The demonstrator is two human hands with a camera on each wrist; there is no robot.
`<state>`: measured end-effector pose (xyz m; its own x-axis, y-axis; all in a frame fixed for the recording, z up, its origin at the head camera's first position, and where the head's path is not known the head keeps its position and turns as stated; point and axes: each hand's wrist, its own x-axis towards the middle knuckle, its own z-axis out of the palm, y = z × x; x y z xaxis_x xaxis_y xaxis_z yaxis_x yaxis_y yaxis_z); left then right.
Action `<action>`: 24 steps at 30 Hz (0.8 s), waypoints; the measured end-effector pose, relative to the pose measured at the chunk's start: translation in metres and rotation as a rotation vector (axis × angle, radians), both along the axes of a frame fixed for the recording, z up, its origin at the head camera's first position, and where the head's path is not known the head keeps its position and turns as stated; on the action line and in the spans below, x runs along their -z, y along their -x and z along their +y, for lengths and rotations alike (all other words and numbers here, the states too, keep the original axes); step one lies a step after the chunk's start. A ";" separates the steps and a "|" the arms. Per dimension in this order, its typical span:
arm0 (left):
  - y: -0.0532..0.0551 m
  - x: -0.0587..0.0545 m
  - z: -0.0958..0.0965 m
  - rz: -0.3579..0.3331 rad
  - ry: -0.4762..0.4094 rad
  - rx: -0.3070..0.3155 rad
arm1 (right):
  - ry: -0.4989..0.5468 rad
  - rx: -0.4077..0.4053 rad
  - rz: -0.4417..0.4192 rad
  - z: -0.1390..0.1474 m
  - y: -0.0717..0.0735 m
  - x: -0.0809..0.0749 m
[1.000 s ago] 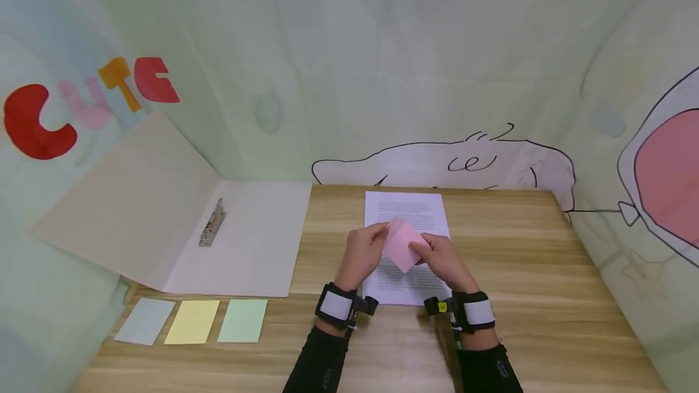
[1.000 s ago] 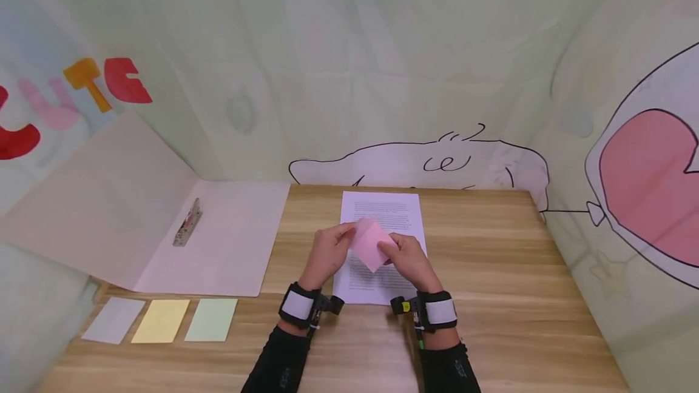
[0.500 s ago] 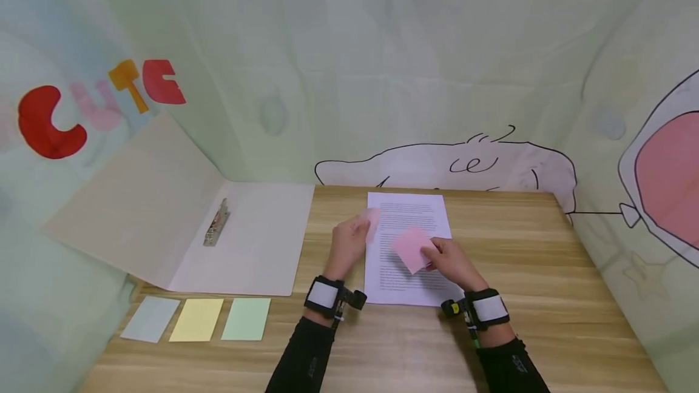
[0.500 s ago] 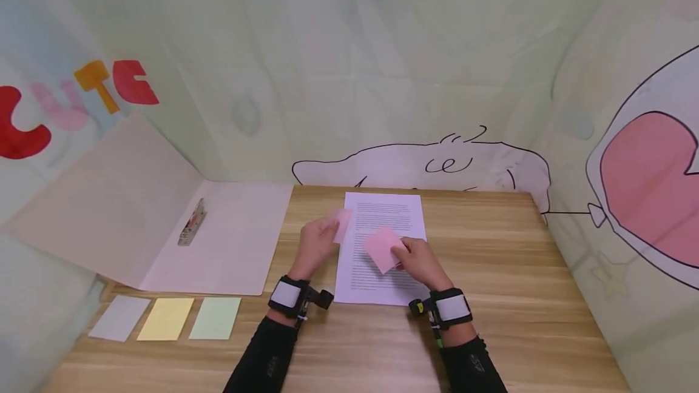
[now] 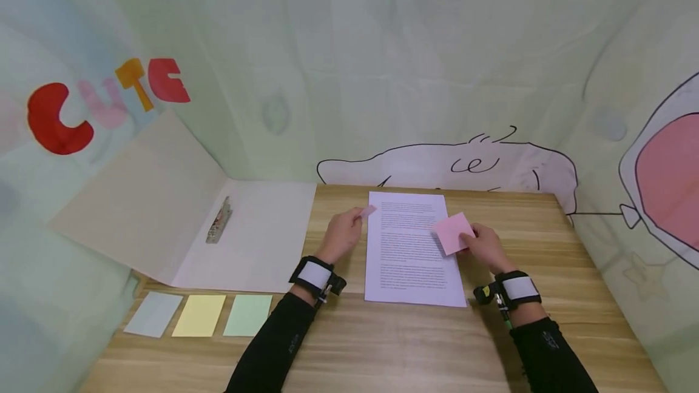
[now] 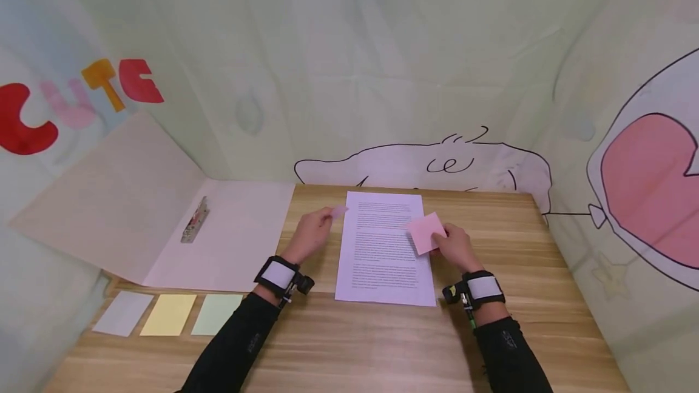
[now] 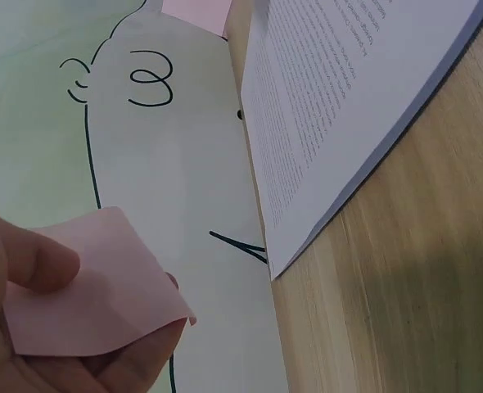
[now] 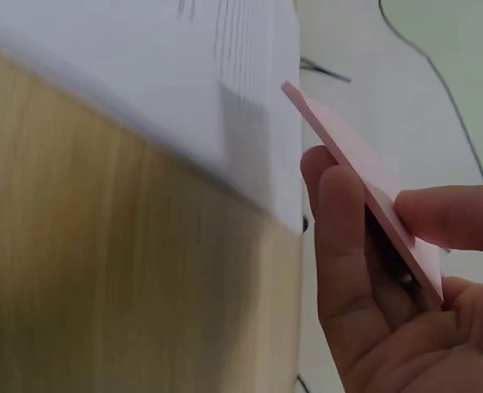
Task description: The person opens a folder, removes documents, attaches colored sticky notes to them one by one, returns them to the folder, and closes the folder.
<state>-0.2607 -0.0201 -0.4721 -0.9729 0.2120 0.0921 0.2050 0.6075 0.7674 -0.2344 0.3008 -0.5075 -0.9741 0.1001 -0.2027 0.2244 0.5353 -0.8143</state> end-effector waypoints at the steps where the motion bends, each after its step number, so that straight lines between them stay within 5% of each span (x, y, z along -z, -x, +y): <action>1: 0.001 0.000 -0.001 0.003 0.012 0.008 | -0.008 0.008 -0.005 0.005 0.003 0.002; 13: 0.000 -0.002 -0.007 -0.012 0.068 0.032 | -0.153 0.071 -0.067 0.061 0.030 0.000; 20: -0.002 -0.003 -0.008 -0.008 0.094 0.042 | -0.126 0.092 -0.124 0.070 0.046 0.003; 24: -0.001 -0.001 -0.008 -0.017 0.097 0.056 | -0.212 0.117 -0.127 0.071 0.051 0.003</action>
<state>-0.2593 -0.0280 -0.4707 -0.9606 0.2728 0.0526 0.2282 0.6670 0.7093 -0.2849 0.3718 -0.5106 -0.9215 0.2640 -0.2848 0.3881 0.6550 -0.6484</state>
